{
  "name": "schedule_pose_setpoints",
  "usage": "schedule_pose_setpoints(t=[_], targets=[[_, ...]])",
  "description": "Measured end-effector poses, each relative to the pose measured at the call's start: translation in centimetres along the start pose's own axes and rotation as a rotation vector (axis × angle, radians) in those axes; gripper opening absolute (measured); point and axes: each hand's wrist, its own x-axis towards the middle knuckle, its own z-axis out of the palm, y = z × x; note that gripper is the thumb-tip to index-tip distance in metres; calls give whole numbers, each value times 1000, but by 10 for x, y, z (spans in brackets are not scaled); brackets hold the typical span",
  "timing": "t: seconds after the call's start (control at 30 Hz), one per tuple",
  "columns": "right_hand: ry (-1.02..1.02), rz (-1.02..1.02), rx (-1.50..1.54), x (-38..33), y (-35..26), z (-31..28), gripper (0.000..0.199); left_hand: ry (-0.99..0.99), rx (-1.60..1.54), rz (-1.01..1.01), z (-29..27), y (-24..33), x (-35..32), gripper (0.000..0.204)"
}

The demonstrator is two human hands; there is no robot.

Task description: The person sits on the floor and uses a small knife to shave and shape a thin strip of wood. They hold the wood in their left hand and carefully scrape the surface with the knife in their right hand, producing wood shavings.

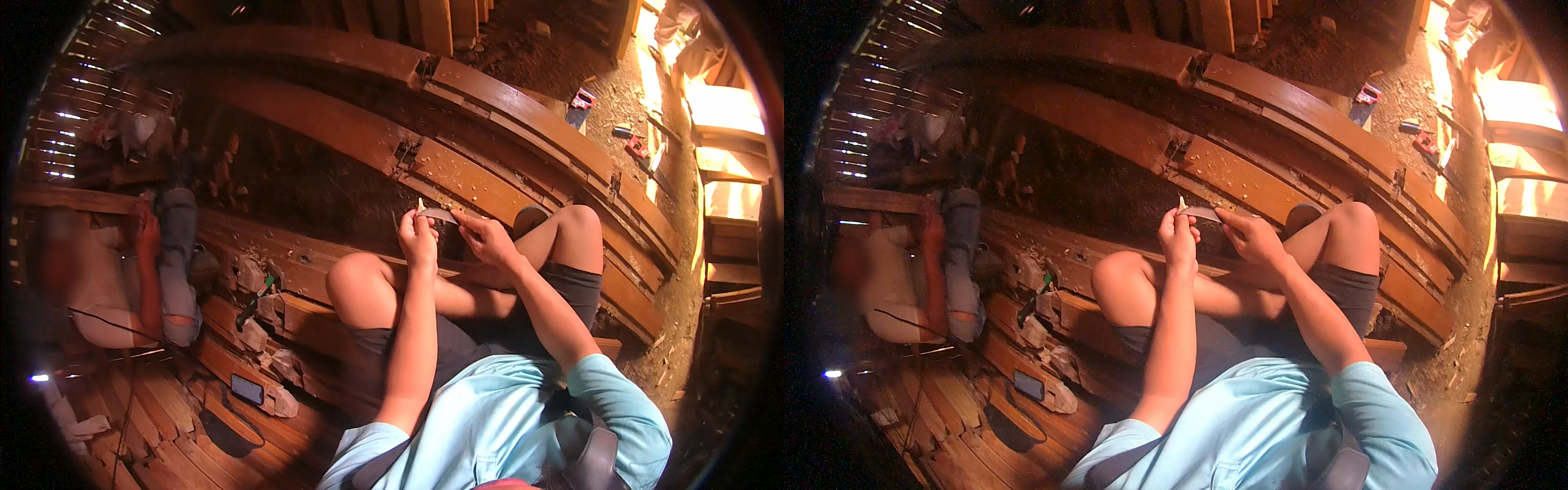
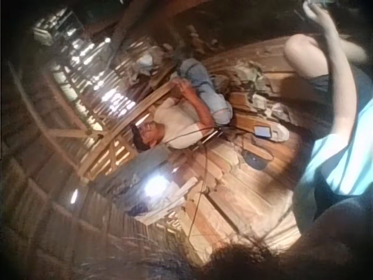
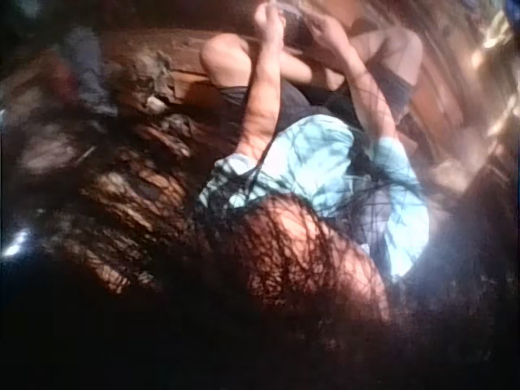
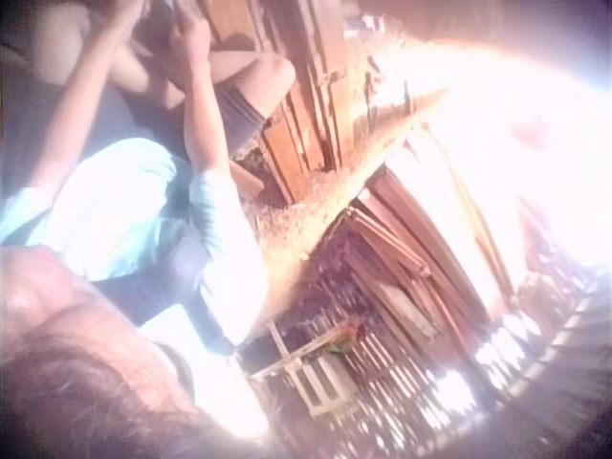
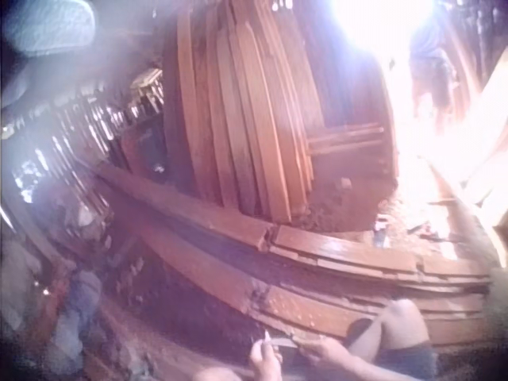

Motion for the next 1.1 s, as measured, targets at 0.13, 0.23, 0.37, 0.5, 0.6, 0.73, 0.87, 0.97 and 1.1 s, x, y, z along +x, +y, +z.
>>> schedule_pose_setpoints(t=[0.13, 0.23, 0.37, 0.5, 0.6, 0.73, 0.87, 0.97, 1.1], targets=[[27, -22, -81, -3, 2, 7, 36, 64, 530, 262, -15, -14, 11, 24], [44, 26, -147, -9, -4, 6, 38, 68, 641, 370, -18, -16, 12, 23], [138, 34, -160, -13, -9, 8, 38, -57, 510, 236, -23, -18, 13, 21], [398, 146, -126, -15, 32, 24, 36, -190, 381, 91, -11, -3, -2, 21], [543, 774, 156, 11, 40, -11, 35, -354, 404, 130, -18, -24, -30, 20], [360, 78, 39, -5, 34, -5, 39, -338, 52, -40, -14, -4, -27, 18], [178, 68, 135, -15, -15, 4, 40, -192, 48, 18, -10, 8, -13, 18], [33, 24, -46, -17, -11, 2, 40, -168, 32, -63, -5, -1, -14, 15], [101, 26, 43, -16, -4, 3, 40, -343, 82, 15, -14, 2, -7, 16]])
